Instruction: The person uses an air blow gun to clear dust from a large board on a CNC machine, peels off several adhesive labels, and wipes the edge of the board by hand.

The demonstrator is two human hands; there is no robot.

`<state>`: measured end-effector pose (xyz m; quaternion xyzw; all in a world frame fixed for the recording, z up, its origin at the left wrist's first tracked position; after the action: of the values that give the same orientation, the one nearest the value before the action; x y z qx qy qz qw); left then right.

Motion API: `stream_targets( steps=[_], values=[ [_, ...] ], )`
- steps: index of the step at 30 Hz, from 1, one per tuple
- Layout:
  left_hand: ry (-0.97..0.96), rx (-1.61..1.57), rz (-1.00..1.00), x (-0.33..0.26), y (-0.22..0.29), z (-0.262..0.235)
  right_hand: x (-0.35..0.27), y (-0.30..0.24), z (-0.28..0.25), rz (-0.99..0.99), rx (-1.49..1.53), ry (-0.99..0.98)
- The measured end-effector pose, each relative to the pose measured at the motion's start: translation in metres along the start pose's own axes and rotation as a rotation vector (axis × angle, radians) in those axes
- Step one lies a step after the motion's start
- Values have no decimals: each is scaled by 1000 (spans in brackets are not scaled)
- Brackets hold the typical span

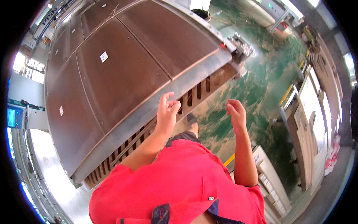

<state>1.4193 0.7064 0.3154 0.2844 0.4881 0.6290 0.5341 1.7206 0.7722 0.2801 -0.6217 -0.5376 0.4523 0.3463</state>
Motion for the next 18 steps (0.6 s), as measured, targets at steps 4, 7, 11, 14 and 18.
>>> stream_targets(
  steps=[4, 7, 11, 14, 18],
  values=[
    [57, -75, 38, 36, -5, 21, 66, -51, -15, -120, -271, -32],
    [112, -98, 170, 60, -3, 30, 117, -85, -16, -271, -469, -46],
    [142, 38, 303, 82, 26, 34, 161, -129, 11, -454, -692, -103],
    [224, 32, 284, 86, 30, 19, 180, -145, 36, -711, -877, -127],
    [326, -4, 284, 80, 27, 3, 199, -155, 65, -769, -1001, -263]
  ],
)
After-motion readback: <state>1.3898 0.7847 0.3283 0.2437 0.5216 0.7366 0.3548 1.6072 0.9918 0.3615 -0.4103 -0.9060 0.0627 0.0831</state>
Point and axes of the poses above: each hand's wrist, its own x-axis towards the middle knuckle, its own z-axis out of the palm, y = z × x, the point moved 6 cm from there along x, towards the middle knuckle, and after that the axes turned 14 degrees about -x, right-handed, at the moved point
